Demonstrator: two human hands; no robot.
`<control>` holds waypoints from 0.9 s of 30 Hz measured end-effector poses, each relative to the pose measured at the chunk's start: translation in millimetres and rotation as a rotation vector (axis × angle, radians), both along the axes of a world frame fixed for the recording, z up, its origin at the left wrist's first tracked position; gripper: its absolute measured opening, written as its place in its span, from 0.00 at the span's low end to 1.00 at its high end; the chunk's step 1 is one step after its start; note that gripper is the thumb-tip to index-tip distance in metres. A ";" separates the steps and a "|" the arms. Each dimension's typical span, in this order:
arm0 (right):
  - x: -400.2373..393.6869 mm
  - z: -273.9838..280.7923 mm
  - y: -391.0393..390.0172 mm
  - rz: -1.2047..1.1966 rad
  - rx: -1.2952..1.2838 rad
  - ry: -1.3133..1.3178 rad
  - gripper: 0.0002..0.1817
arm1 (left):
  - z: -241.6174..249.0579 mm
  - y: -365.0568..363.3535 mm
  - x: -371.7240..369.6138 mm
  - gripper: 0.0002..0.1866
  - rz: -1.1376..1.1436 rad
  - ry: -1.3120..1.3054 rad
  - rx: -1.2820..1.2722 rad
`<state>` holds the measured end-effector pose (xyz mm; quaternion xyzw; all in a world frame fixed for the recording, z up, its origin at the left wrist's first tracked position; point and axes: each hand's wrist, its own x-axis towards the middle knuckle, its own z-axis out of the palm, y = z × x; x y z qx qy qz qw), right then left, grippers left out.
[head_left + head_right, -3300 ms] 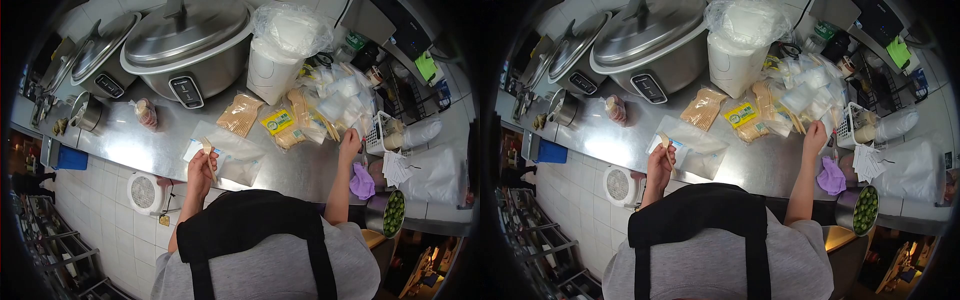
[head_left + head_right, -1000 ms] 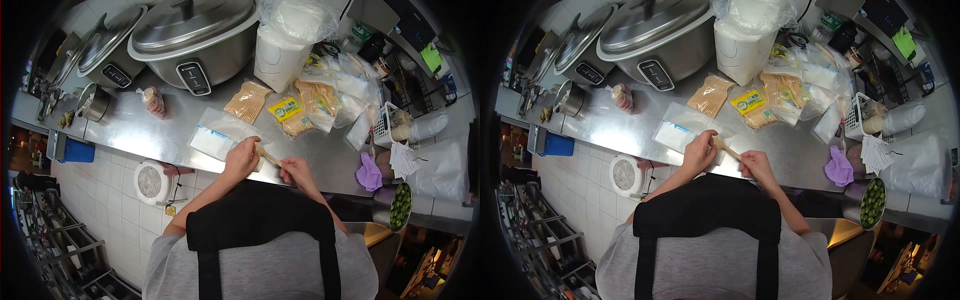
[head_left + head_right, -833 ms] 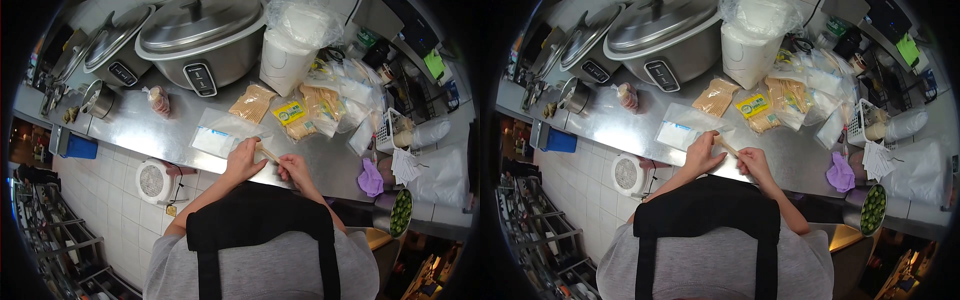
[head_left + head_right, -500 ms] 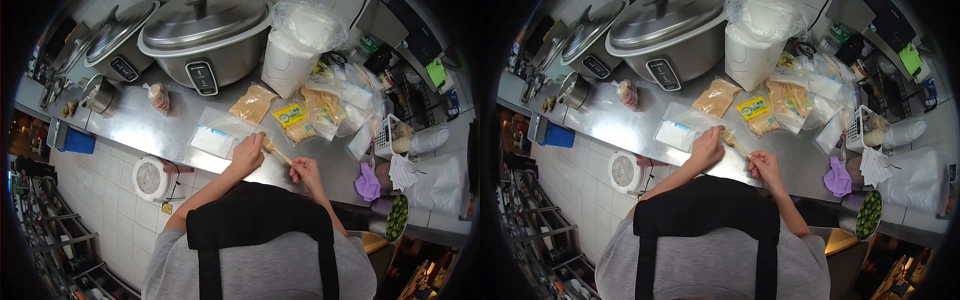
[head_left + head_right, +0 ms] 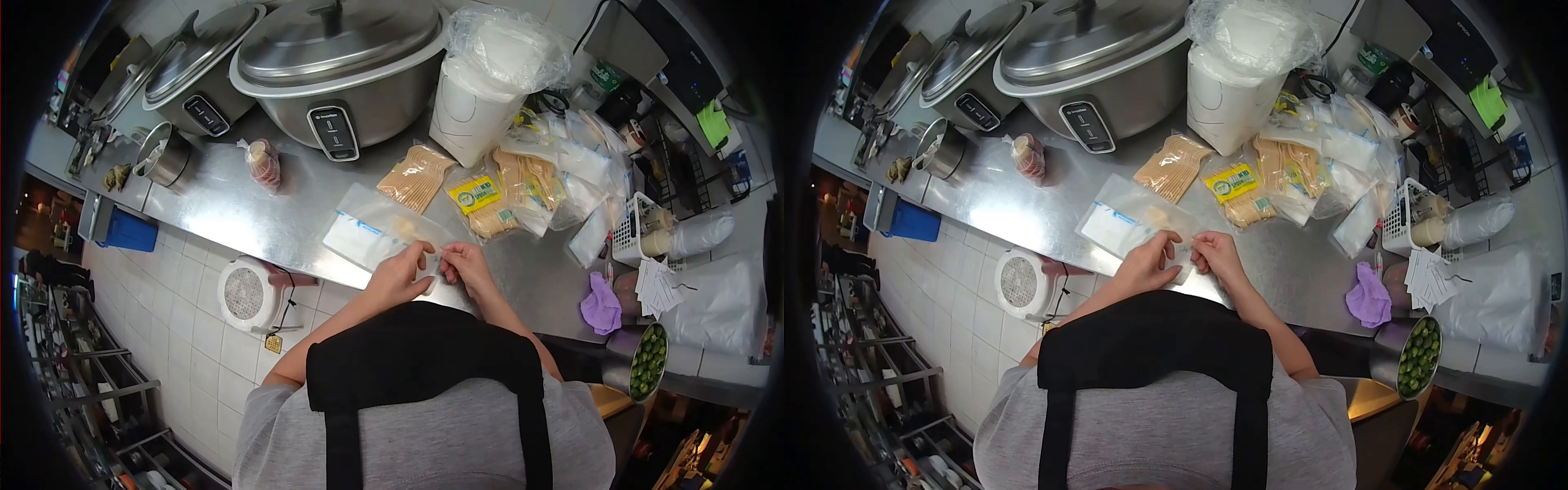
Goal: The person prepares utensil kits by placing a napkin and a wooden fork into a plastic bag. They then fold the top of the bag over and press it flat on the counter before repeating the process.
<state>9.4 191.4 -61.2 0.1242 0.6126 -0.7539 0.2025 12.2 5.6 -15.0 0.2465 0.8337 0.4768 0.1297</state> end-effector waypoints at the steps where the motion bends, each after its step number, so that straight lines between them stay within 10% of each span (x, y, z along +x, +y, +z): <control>1: -3.1 0.1 -1.7 0.004 -0.010 0.010 0.06 | 8.6 -5.0 -8.3 0.21 0.016 0.003 0.072; 5: -9.5 7.9 -3.8 0.015 0.021 0.062 0.07 | 19.4 -22.9 -83.9 0.15 0.180 0.540 -0.059; 11: -20.8 10.0 -7.4 0.063 0.057 0.098 0.07 | -47.6 -14.9 -156.8 0.08 -0.316 0.357 -0.364; 21: -47.8 30.9 -18.5 0.349 0.287 0.206 0.08 | 36.4 -36.0 -142.0 0.06 -0.243 0.070 -0.041; 23: -57.7 16.8 -19.4 0.298 0.685 1.113 0.11 | 60.1 -42.0 -130.7 0.06 -0.155 0.130 0.050; 27: -50.2 102.4 -18.2 0.383 0.747 1.025 0.11 | 86.6 -60.3 -110.8 0.06 0.032 0.184 0.177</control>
